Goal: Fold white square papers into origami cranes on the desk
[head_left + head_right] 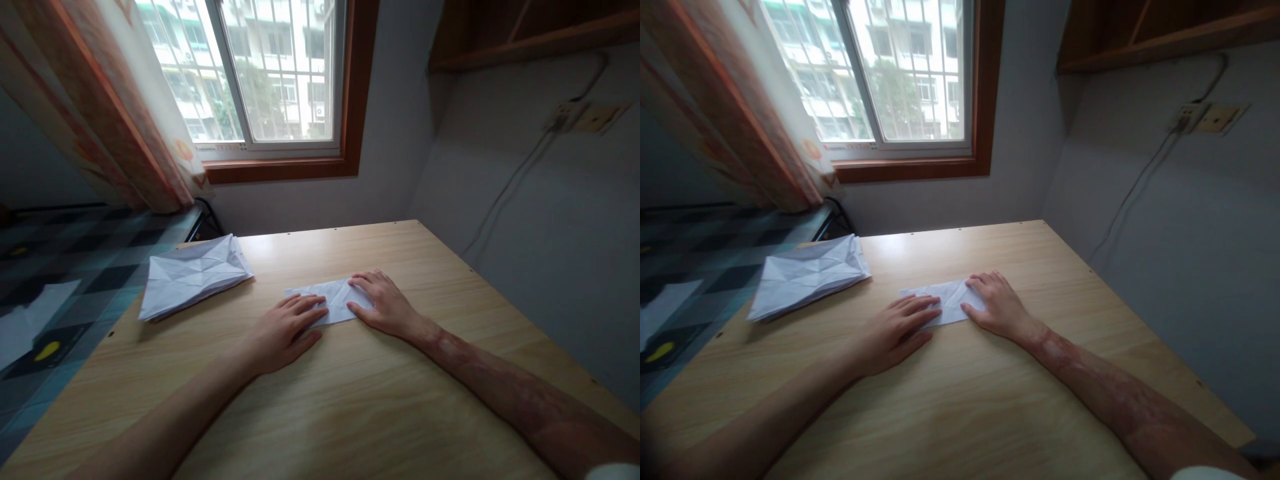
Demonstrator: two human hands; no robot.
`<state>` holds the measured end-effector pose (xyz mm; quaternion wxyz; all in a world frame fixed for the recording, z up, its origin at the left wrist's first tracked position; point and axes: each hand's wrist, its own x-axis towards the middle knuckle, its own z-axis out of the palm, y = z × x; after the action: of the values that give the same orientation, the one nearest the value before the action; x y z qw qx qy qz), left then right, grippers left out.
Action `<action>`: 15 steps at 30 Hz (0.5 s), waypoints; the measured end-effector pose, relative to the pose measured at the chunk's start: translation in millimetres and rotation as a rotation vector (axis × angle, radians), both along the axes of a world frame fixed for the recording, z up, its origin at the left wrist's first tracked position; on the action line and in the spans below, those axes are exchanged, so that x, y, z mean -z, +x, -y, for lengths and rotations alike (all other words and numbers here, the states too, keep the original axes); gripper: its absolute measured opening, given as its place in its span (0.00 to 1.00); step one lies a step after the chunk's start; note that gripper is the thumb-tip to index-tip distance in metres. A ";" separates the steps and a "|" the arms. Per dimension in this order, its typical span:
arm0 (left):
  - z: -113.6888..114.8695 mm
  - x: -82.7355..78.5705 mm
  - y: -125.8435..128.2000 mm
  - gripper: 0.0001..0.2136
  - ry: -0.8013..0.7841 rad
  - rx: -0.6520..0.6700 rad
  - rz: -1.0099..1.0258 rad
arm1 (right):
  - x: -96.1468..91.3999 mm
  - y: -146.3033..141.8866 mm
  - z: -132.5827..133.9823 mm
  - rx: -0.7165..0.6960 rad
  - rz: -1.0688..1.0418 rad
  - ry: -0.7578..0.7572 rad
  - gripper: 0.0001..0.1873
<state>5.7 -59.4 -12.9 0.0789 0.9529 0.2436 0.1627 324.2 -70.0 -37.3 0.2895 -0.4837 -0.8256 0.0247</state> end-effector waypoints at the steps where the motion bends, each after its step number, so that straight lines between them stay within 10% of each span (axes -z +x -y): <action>1: -0.2 0.3 0.0 0.21 0.003 -0.009 0.016 | 1.1 0.1 -0.4 0.001 -0.003 -0.002 0.24; 15: 4.5 -4.4 3.6 0.14 0.020 -0.173 0.064 | 5.9 1.9 -2.5 -0.002 -0.058 -0.043 0.36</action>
<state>9.4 -63.9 -8.5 0.0629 0.9234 0.3205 0.2018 326.1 -67.5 -43.2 0.3026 -0.4882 -0.8167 0.0567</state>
